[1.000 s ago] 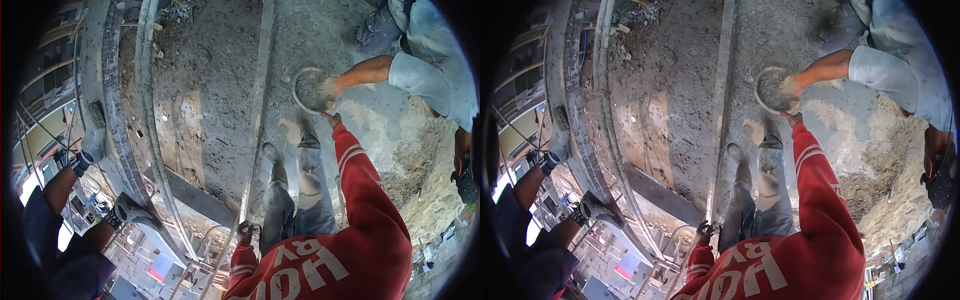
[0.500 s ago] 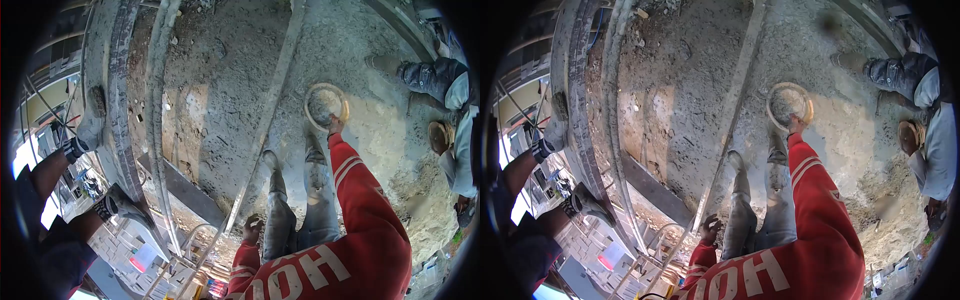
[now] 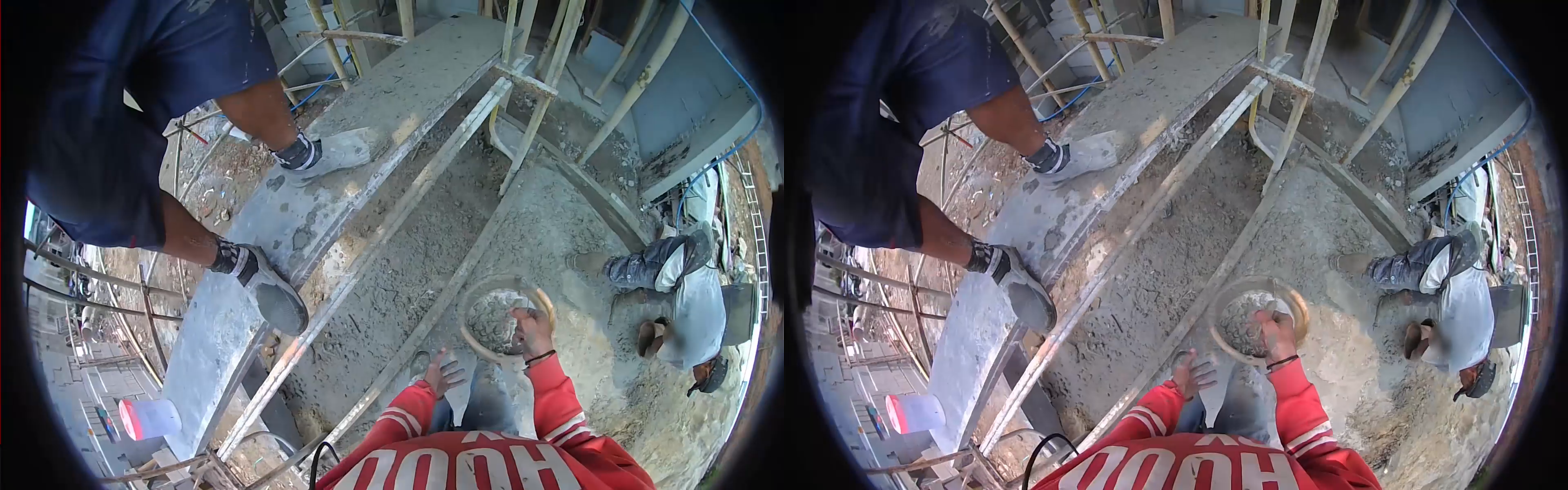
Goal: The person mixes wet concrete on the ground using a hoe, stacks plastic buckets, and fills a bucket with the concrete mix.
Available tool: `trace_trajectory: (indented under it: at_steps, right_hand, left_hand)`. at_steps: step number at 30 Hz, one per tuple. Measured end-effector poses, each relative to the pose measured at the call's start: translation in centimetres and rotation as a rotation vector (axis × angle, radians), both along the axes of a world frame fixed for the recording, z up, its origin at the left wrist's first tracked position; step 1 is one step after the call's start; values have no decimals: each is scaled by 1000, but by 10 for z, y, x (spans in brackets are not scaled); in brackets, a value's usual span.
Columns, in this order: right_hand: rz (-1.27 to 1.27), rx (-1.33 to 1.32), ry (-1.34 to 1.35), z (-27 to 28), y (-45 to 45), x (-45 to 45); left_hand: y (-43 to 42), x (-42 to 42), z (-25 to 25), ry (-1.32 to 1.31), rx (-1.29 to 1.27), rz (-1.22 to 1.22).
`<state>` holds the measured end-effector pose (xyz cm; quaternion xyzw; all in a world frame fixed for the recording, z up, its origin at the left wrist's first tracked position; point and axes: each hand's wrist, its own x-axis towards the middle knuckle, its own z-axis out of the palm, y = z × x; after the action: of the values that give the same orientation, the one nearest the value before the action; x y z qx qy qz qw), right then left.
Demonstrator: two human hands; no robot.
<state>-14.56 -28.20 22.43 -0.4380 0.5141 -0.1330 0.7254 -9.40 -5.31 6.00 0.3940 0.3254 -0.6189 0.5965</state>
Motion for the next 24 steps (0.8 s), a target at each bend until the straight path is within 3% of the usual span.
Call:
trace_trajectory:
  at_steps: [3, 5, 6, 8, 9, 10, 11, 12, 13, 14, 16, 17, 18, 19, 20, 22, 24]
  right_hand:
    - [113, -54, -108, 165, 28, 21]
    - [197, -98, -286, 249, 45, 21]
    - [242, -127, -356, 288, 56, 20]
    - [267, -65, -501, 352, 66, 18]
    - [316, -66, -535, 381, 71, 20]
    - [358, -69, -573, 406, 77, 24]
    - [412, -128, -588, 428, 86, 28]
    - [455, -188, -599, 442, 96, 33]
    - [605, -321, -716, 444, 100, 39]
    - [592, -547, -682, 457, 119, 50]
    - [571, -666, -876, 464, 112, 76]
    - [589, -780, -740, 470, 107, 89]
    - [536, -1245, -317, 484, 101, 89]
    - [333, -1426, -247, 480, 104, 81]
    - [-74, -1564, -395, 457, 99, 85]
    - [-268, -1560, -585, 414, 93, 56]
    - [-115, -1272, -572, 341, 94, 21]
  left_hand:
    - [4, 19, 69, 56, 35, 39]
    - [22, 35, 91, 87, -580, 84]
    - [24, 42, 111, 80, -587, 69]
    - [30, 52, 164, -53, -766, 340]
    - [34, 59, 194, -57, -765, 315]
    - [40, 71, 226, -149, -943, 358]
    - [49, 81, 245, -234, -1122, 391]
    - [59, 90, 246, -226, -1121, 339]
    - [64, 96, 248, -270, -1083, 335]
    - [67, 106, 255, -340, -1040, 353]
    - [61, 128, 278, -478, -1036, 367]
    - [56, 140, 290, -540, -1054, 384]
    - [48, 153, 304, -596, -1084, 388]
    - [40, 163, 319, -642, -1116, 376]
    - [30, 172, 333, -680, -1154, 365]
    - [9, 184, 356, -726, -1229, 311]
    - [-9, 188, 365, -717, -1283, 259]
